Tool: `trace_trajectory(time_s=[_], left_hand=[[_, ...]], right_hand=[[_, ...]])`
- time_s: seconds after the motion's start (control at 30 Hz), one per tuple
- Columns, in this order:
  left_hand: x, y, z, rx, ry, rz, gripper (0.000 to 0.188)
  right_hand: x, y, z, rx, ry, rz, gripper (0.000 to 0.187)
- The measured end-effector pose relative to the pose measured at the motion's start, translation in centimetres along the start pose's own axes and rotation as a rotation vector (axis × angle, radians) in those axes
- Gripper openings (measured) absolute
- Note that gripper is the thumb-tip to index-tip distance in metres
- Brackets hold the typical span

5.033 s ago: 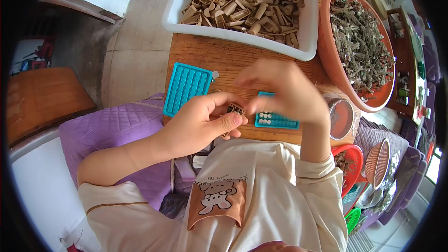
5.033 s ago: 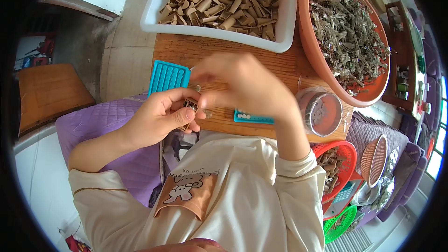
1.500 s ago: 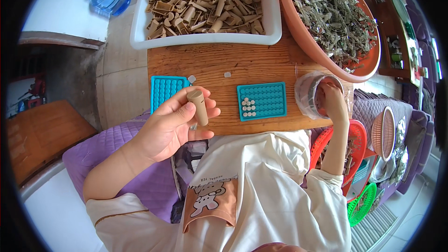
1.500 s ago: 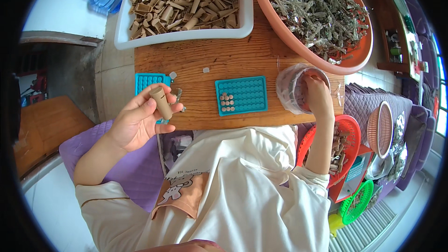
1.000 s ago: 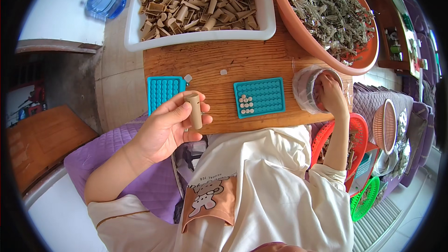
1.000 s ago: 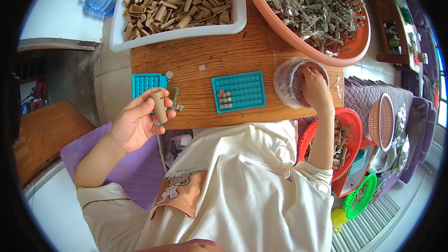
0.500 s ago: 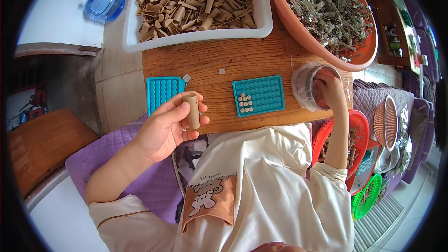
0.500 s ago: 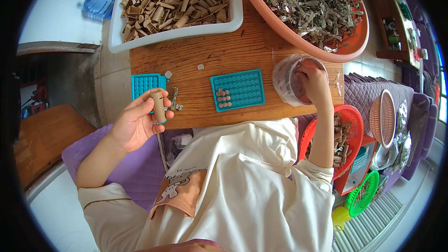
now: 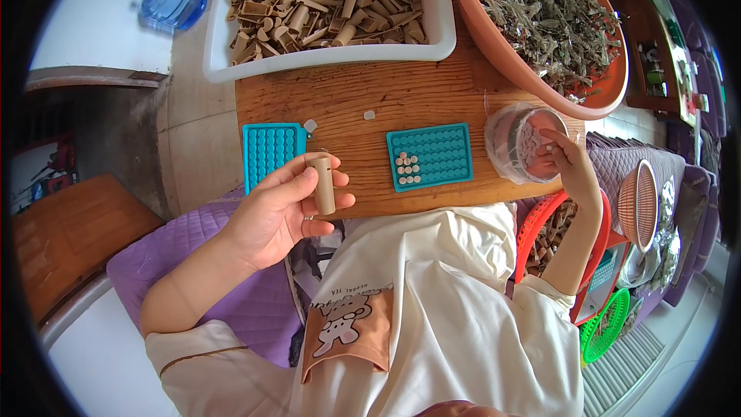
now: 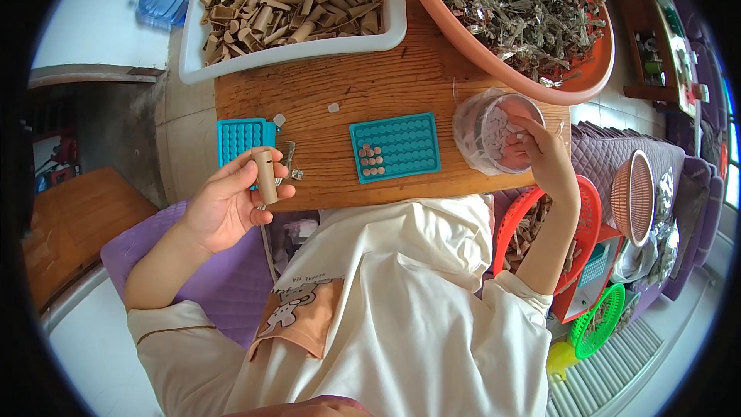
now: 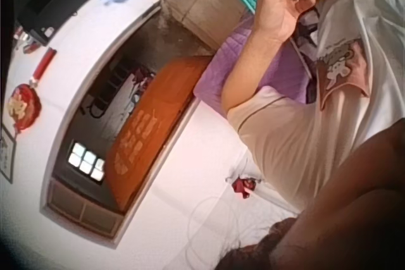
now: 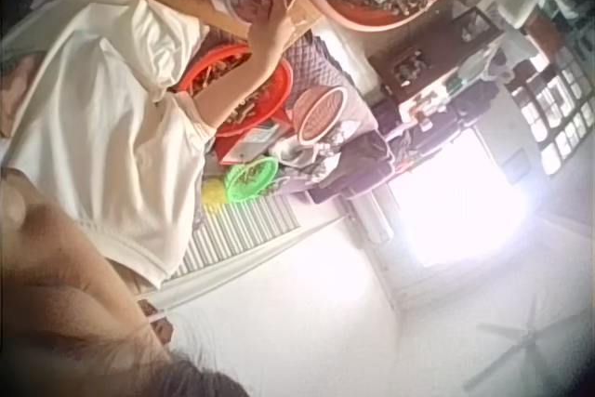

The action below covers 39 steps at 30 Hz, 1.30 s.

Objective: The person sits on the floor and assembles small cylindrical objects by inserting white circular pieces into them. They pick up a cylinder, insert pieces from a blue tray, and place the assembled unit into a clear container. The process is repeated continuously.

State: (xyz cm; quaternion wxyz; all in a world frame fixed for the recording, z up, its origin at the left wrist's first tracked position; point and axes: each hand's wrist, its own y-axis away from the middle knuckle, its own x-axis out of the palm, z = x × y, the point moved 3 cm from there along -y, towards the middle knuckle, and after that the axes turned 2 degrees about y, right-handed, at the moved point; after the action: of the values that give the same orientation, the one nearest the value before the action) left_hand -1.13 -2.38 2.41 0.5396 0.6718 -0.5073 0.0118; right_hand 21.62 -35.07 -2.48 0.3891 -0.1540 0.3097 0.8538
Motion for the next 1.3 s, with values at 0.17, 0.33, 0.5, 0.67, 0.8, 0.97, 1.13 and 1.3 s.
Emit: trace_trajectory(time_s=[0.17,0.33,0.5,0.67,0.8,0.97,1.13,1.3], left_hand=[[0.0,-0.2,0.1,0.007,-0.013,-0.034,0.029],[0.0,0.0,0.2,-0.014,0.008,-0.021,0.027],[-0.1,0.0,0.1,-0.028,0.072,-0.032,0.028],[0.1,0.3,-0.1,0.015,0.138,0.021,0.028],[0.3,0.3,0.1,0.02,0.149,0.029,0.029],[0.3,0.5,0.4,-0.091,0.191,0.105,0.033],[0.7,0.7,0.7,-0.131,0.225,0.124,0.036],[0.2,0.8,1.0,-0.143,0.271,0.204,0.033]], right_hand=[[0.1,0.3,0.0,0.087,-0.018,-0.065,0.02],[-0.5,-0.1,0.9,-0.017,0.344,-0.248,0.01],[0.5,0.5,3.4,-0.219,0.286,-0.436,0.005],[4.0,0.7,8.4,-0.416,0.227,-0.431,0.012],[8.1,0.3,12.0,-0.551,0.1,-0.287,0.02],[13.7,0.7,16.3,-0.913,-0.213,-0.122,0.032],[16.5,0.8,18.0,-0.953,-0.337,0.04,0.035],[16.7,0.6,18.4,-0.803,-0.356,0.183,0.029]])
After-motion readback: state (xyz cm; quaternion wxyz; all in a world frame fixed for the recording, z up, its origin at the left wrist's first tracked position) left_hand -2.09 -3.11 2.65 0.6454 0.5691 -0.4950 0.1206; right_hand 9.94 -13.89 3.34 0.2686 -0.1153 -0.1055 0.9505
